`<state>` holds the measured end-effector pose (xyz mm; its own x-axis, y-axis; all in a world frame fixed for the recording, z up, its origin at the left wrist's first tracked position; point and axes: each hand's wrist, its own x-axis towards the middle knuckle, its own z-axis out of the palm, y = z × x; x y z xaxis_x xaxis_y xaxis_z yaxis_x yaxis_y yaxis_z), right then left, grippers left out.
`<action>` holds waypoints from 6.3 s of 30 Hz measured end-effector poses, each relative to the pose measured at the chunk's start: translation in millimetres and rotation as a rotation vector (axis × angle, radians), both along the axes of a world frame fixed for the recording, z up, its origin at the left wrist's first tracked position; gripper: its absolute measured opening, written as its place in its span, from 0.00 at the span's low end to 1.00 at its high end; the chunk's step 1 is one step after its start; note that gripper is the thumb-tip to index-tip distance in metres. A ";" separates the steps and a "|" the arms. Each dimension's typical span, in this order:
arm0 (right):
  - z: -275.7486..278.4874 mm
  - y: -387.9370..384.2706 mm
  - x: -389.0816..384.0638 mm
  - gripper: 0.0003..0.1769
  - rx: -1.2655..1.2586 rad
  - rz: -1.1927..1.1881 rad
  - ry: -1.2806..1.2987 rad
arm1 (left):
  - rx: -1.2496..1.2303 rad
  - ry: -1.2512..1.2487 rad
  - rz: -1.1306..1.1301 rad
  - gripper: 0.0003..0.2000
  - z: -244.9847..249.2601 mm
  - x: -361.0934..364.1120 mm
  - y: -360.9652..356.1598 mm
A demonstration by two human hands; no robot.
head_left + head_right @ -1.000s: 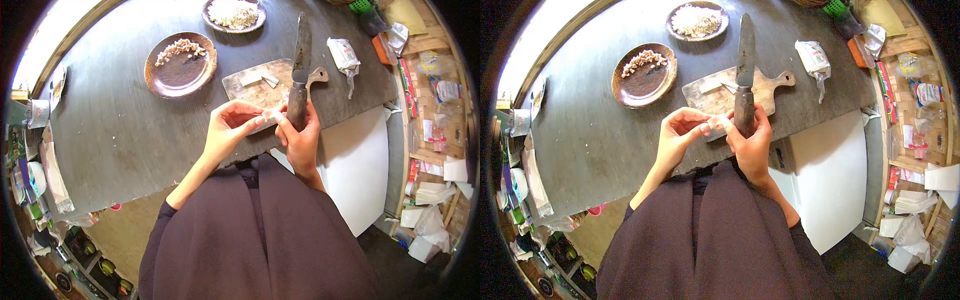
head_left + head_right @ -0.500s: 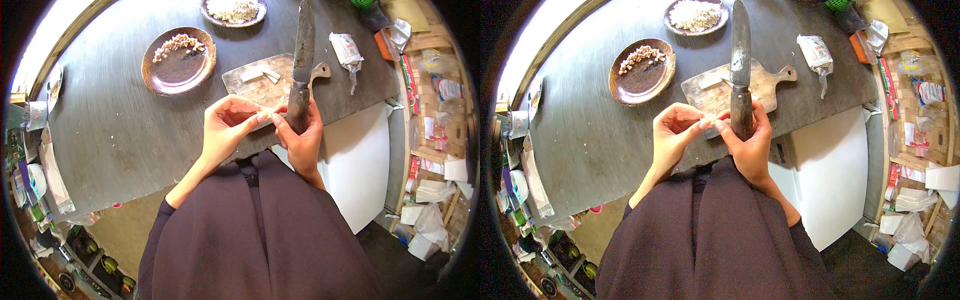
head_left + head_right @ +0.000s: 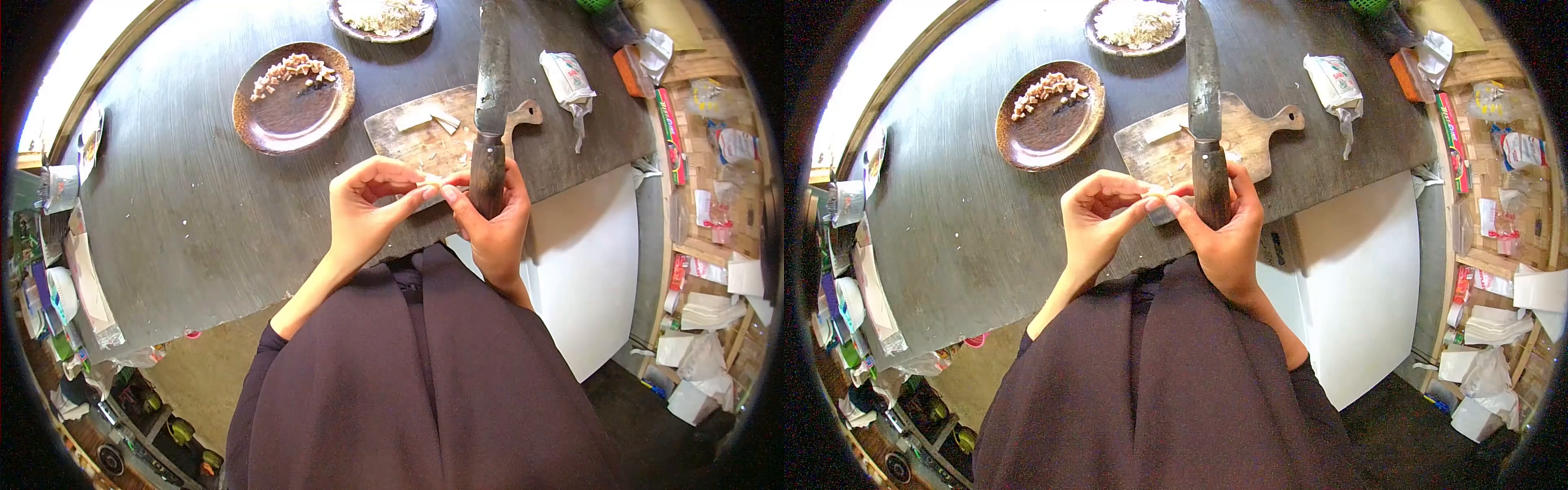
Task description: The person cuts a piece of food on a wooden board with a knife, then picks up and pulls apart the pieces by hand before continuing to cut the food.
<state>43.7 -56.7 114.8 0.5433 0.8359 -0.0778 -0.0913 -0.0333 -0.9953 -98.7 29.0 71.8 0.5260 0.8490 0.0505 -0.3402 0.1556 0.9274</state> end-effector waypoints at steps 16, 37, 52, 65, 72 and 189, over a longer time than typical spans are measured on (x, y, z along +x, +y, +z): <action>-3.3 -6.6 0.2 0.26 0.009 -0.013 -0.032 | 0.127 0.095 0.030 0.08 5.6 0.0 -5.0; -4.0 -8.6 -1.1 0.27 0.009 -0.016 -0.026 | 0.134 0.070 -0.003 0.08 5.0 -1.7 -8.0; -0.9 -7.6 -1.0 0.27 0.015 0.010 -0.035 | 0.129 0.055 -0.012 0.08 2.6 -1.9 -5.6; -2.4 -4.7 0.2 0.27 0.010 0.007 -0.020 | 0.146 0.061 -0.029 0.09 3.8 -2.8 -1.4; -0.3 -3.3 0.1 0.26 0.003 0.007 0.006 | 0.225 0.094 -0.020 0.09 3.1 -1.1 0.9; -67.8 -114.7 162.5 0.35 -0.255 0.559 -1.040 | 0.810 0.971 0.574 0.10 -83.5 83.2 -62.5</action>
<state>206.2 -171.4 47.0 0.0125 0.9998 -0.0156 0.8392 -0.0190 -0.5435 -15.5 -33.5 -11.6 0.2249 0.8660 0.4465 0.6533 -0.4740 0.5903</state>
